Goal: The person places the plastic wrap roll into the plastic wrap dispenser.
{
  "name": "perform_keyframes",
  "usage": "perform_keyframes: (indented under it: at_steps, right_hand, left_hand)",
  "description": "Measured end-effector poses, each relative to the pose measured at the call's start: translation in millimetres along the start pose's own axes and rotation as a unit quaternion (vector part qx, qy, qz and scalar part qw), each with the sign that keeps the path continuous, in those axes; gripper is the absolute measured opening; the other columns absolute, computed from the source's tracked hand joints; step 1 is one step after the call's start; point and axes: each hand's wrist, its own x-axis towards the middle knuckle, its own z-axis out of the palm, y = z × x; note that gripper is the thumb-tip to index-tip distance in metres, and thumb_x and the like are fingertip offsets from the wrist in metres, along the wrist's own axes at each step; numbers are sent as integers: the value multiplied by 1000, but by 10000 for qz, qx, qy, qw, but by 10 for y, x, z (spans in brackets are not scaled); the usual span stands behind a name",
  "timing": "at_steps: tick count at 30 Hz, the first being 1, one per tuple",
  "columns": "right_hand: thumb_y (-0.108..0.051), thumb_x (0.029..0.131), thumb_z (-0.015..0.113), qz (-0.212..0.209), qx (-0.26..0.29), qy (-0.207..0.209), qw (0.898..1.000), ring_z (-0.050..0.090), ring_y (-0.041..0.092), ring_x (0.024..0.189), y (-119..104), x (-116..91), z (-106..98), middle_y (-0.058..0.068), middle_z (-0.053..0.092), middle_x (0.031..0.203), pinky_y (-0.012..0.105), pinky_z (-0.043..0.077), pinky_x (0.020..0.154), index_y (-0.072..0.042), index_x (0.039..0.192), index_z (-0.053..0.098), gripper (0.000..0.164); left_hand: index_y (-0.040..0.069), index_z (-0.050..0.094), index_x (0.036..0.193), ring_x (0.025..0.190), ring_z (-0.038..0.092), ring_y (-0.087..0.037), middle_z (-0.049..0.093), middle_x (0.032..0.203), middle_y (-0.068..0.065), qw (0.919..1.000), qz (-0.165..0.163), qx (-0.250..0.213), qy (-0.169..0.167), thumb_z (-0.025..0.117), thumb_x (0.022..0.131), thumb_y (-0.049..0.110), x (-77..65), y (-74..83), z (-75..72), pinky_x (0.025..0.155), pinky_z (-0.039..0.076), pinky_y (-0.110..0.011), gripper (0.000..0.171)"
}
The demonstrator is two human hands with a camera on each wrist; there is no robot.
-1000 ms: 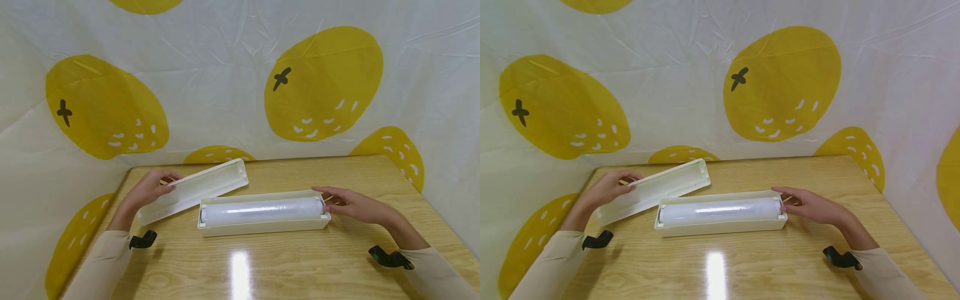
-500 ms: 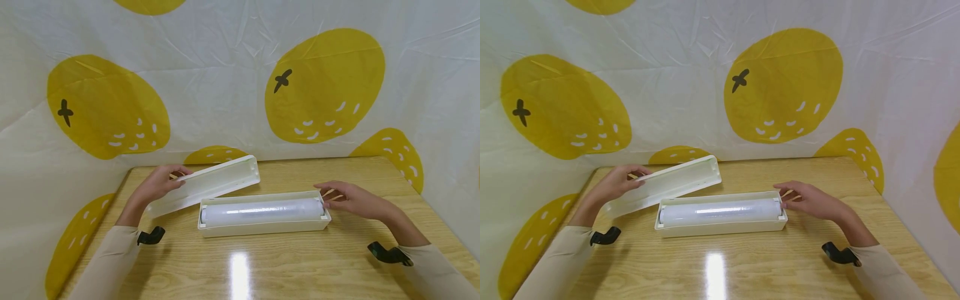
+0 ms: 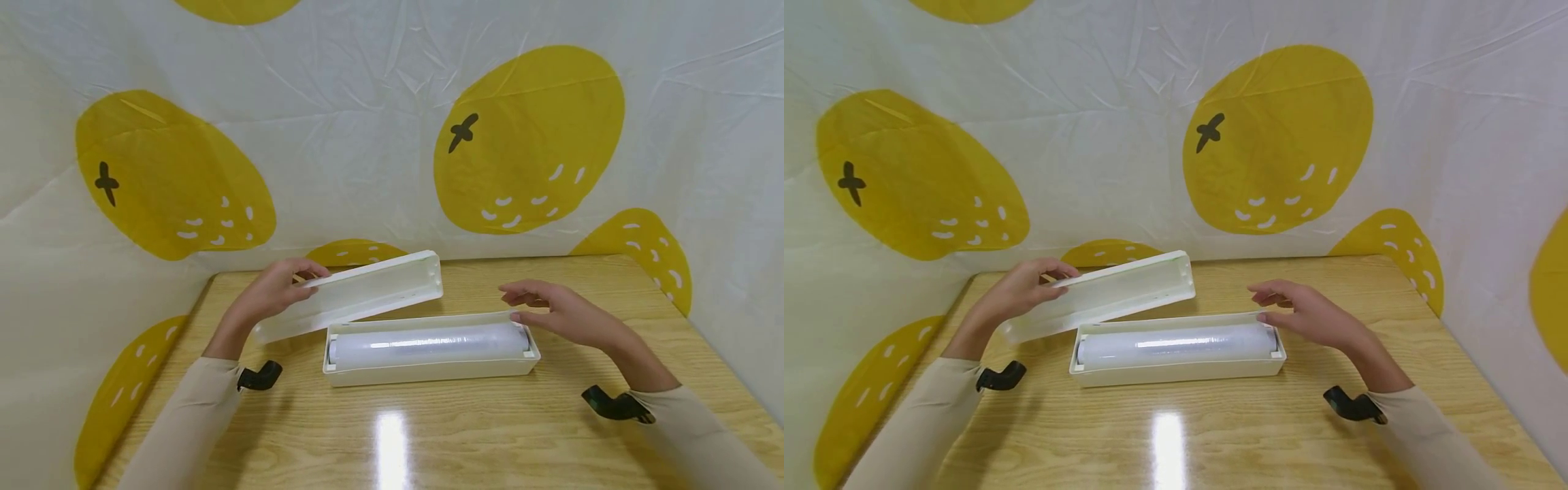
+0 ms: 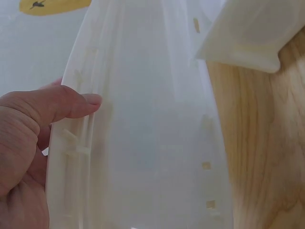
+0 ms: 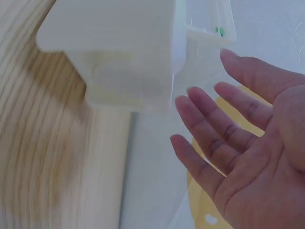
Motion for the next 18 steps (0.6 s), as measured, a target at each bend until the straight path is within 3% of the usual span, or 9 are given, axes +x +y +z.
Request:
perform_keyframes:
  at_steps: [6, 8, 12, 18]
  right_hand:
    - [-19, 100, 67, -103, 595, 111, 9981, 62, 40, 119, -71, 108, 59, 12, 64, 132, 27, 54, 94, -7, 143, 54, 47]
    - [-18, 100, 67, -135, 739, 148, 9971, 62, 41, 119, -102, 144, 78, 14, 63, 132, 24, 53, 93, -6, 144, 53, 48]
    - [-18, 99, 68, -158, 873, 260, 9957, 61, 40, 122, -167, 215, 110, 15, 61, 136, 25, 53, 94, -6, 146, 52, 51]
    - [-19, 101, 66, -178, 1100, 265, 9934, 54, 43, 131, -216, 323, 127, 17, 51, 149, 39, 55, 97, -10, 157, 38, 63]
  left_hand:
    - [8, 72, 120, 110, 65, -26, 71, 119, -7, 9999, 162, -44, -38, 69, 95, 1, 86, 130, 2, 91, 56, -48, 26]
    - [9, 72, 119, 109, 65, -25, 71, 118, -6, 9997, 229, -11, -31, 70, 94, 1, 111, 170, -2, 91, 56, -48, 27]
    - [11, 72, 119, 108, 66, -24, 71, 118, -5, 9994, 353, 29, -51, 70, 94, -1, 147, 244, -8, 93, 55, -47, 28]
    - [10, 72, 120, 106, 66, -23, 71, 117, -5, 9986, 506, 27, -144, 70, 92, -4, 190, 389, -2, 91, 56, -45, 31]
